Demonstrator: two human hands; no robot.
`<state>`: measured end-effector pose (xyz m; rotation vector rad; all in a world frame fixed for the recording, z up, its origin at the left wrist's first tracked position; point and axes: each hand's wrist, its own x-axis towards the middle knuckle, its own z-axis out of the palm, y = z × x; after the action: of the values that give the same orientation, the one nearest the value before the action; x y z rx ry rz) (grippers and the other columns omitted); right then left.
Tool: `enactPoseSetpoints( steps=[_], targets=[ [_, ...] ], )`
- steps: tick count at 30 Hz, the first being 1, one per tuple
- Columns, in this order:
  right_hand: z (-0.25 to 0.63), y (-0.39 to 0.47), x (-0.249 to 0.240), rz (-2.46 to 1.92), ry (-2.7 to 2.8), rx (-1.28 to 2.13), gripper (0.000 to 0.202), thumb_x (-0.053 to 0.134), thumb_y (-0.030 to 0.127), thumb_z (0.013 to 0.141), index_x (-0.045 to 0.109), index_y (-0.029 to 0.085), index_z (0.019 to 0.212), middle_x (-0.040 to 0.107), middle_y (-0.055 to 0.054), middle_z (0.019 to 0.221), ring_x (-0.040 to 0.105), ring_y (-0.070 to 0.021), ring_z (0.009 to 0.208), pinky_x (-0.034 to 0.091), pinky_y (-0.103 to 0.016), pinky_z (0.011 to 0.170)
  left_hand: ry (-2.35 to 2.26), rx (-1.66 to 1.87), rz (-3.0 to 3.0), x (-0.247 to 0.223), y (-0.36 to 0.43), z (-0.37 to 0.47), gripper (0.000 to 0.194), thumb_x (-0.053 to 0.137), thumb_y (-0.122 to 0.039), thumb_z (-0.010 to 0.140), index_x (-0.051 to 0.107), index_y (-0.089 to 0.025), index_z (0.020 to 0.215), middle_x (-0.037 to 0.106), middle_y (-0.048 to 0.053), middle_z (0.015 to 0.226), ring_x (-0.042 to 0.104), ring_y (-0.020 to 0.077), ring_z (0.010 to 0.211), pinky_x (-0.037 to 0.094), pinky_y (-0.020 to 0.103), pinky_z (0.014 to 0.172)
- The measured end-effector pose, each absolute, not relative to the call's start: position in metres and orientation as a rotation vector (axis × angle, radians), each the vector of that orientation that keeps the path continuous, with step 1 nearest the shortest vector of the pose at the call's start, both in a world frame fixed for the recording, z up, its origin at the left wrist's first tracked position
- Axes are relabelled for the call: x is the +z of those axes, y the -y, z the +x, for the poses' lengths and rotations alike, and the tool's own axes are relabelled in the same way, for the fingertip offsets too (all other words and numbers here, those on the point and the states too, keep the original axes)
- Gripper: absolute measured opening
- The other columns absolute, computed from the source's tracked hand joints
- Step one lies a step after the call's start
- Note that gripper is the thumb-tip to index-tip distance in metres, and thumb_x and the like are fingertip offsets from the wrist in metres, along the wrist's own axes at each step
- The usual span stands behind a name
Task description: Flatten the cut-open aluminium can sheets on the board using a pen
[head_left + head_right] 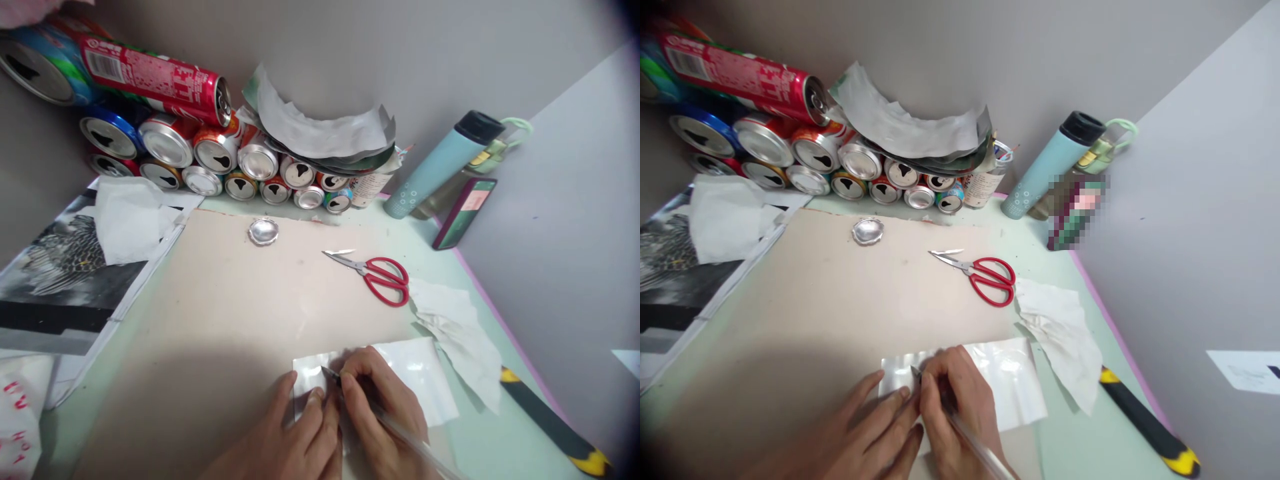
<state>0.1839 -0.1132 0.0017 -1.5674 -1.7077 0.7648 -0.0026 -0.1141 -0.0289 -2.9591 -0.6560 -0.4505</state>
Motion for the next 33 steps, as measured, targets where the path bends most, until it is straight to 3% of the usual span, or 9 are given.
enactPoseSetpoints(
  steps=[7, 17, 26, 33],
  targets=[
    [0.185, 0.118, 0.0, -1.638, 1.599, 0.736, 0.026, 0.053, 0.031, 0.1, 0.055, 0.023, 0.075, 0.06, 0.0, 0.068, 0.056, -0.0162, 0.06, 0.043, -0.026, 0.053, 0.638, -0.464, -2.96, -0.026, 0.113, -0.005, 0.027, 0.045, -0.029, 0.106, 0.064, -0.018, 0.122, 0.069, 0.007, 0.13, 0.056, 0.0245, 0.119, 0.042, 0.045, 0.098],
    [0.186, 0.121, 0.0, -1.671, 1.535, 0.704, 0.032, 0.055, 0.038, 0.1, 0.055, 0.023, 0.073, 0.059, -0.001, 0.066, 0.055, -0.0165, 0.058, 0.043, -0.026, 0.052, 0.633, -0.429, -2.993, -0.027, 0.114, -0.006, 0.03, 0.062, -0.034, 0.098, 0.064, -0.018, 0.123, 0.068, 0.009, 0.132, 0.055, 0.0252, 0.12, 0.043, 0.043, 0.098],
    [0.188, 0.123, 0.0, -1.688, 1.496, 0.715, 0.03, 0.055, 0.035, 0.1, 0.054, 0.023, 0.073, 0.058, 0.0, 0.067, 0.053, -0.0167, 0.059, 0.043, -0.027, 0.056, 0.644, -0.46, -2.989, -0.025, 0.113, -0.006, 0.024, 0.051, -0.029, 0.103, 0.064, -0.019, 0.12, 0.069, 0.008, 0.131, 0.057, 0.0245, 0.118, 0.043, 0.044, 0.099],
    [0.191, 0.124, 0.002, -1.714, 1.455, 0.769, 0.031, 0.054, 0.038, 0.1, 0.055, 0.023, 0.072, 0.057, 0.0, 0.066, 0.053, -0.0168, 0.059, 0.044, -0.026, 0.054, 0.638, -0.464, -2.959, -0.024, 0.113, -0.006, 0.024, 0.053, -0.033, 0.103, 0.063, -0.02, 0.12, 0.069, 0.007, 0.13, 0.055, 0.0253, 0.117, 0.041, 0.046, 0.098]
  ],
)
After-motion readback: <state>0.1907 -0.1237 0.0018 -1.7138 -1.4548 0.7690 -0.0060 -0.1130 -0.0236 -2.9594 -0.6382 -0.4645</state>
